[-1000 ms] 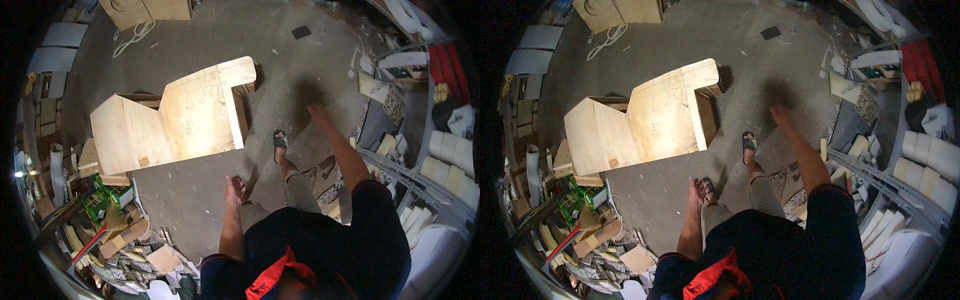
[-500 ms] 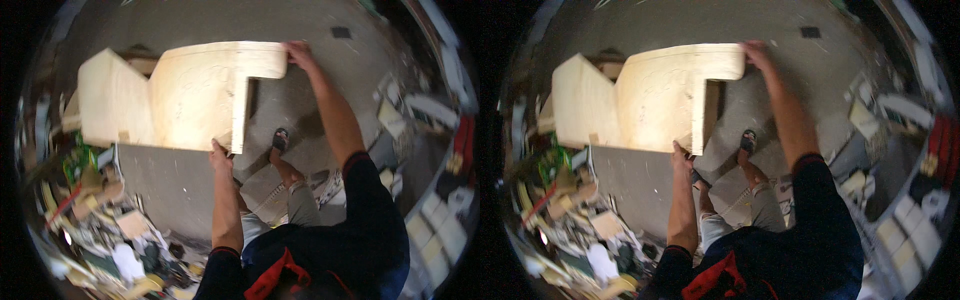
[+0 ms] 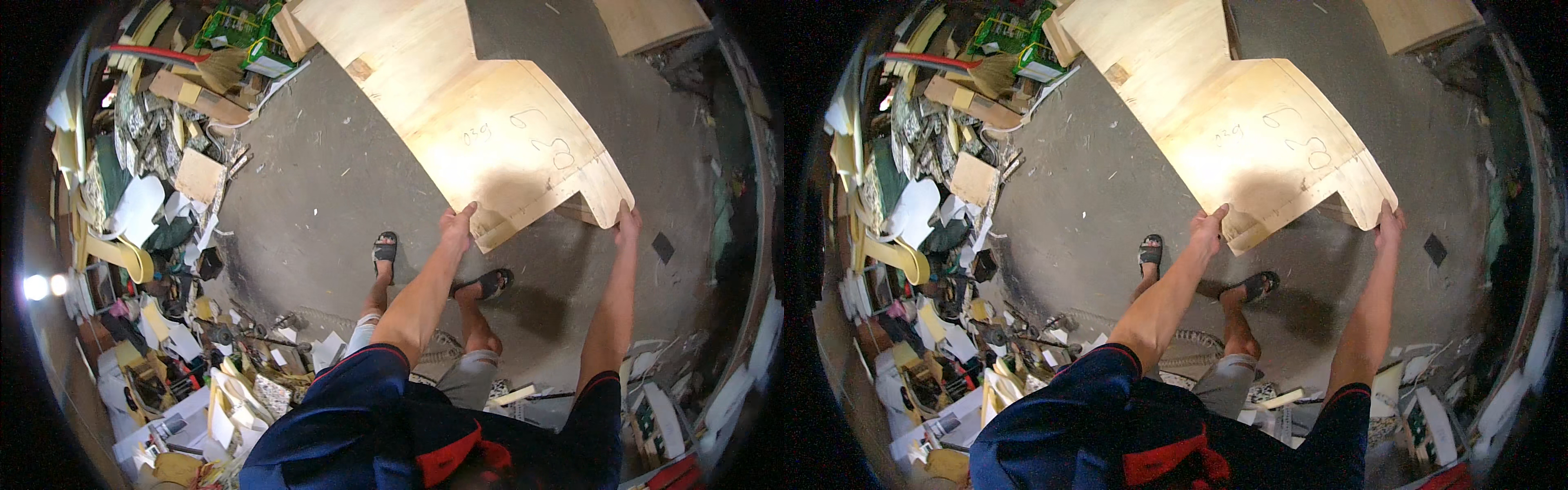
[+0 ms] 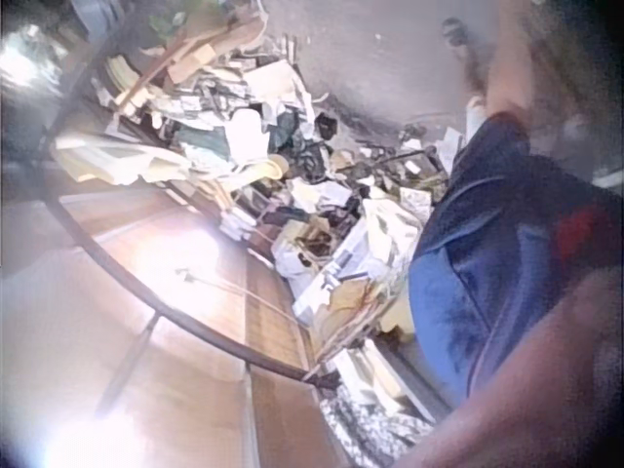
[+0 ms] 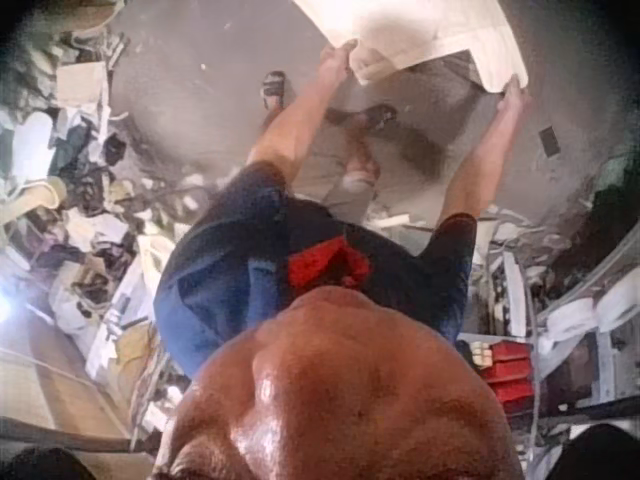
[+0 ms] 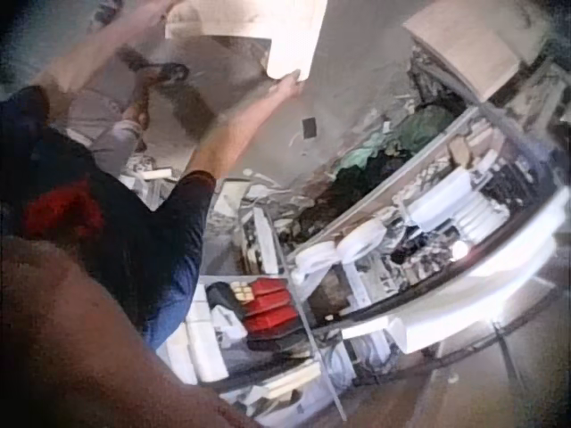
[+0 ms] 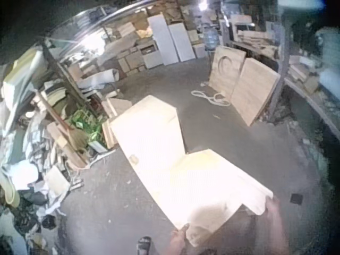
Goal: The person uses a hand saw and a metal ruler to shave the edges of a speckled board and a plain wooden board in a workshop. They then move the boards and unroll a large white sheet on the floor.
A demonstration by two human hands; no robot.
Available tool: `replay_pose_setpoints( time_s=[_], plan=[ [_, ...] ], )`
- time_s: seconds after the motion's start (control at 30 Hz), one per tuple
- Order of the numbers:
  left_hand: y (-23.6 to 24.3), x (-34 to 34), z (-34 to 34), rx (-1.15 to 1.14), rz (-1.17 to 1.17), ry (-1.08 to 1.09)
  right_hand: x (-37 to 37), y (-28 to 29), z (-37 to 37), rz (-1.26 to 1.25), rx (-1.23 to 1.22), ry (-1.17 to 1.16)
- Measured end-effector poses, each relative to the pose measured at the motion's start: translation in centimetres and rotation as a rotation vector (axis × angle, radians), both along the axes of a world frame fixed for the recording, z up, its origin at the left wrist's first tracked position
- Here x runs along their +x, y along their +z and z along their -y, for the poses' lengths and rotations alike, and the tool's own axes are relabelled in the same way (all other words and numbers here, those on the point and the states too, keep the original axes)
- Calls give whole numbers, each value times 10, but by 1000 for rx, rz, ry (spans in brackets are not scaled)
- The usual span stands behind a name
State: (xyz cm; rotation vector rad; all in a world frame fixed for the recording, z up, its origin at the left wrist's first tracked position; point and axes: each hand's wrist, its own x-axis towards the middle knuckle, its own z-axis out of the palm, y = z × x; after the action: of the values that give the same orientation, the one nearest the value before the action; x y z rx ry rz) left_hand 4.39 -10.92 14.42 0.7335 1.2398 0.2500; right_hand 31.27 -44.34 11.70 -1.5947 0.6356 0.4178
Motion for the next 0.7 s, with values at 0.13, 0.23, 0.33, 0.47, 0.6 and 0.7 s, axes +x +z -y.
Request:
replay_pose_setpoints(
  time_s=[0.13,0.23,0.33,0.47,0.6,0.7],
  plan=[
    [-9,-16,-11,23,59,-4,-10,29,-9,-31,32,56],
    [1,-44,-25,115,109,-32,-32,59,-18,-98,58,124],
    [21,-72,-75,145,176,-22,-88,90,-45,-113,-166,342],
    [47,-146,-182,434,-270,-154,-212,122,-122,-9,-196,354],
    [49,-218,-302,507,-140,-111,-336,144,-217,-50,-140,378],
    [49,-277,-390,588,-336,-281,-428,135,-295,-93,-27,156]
  ],
)
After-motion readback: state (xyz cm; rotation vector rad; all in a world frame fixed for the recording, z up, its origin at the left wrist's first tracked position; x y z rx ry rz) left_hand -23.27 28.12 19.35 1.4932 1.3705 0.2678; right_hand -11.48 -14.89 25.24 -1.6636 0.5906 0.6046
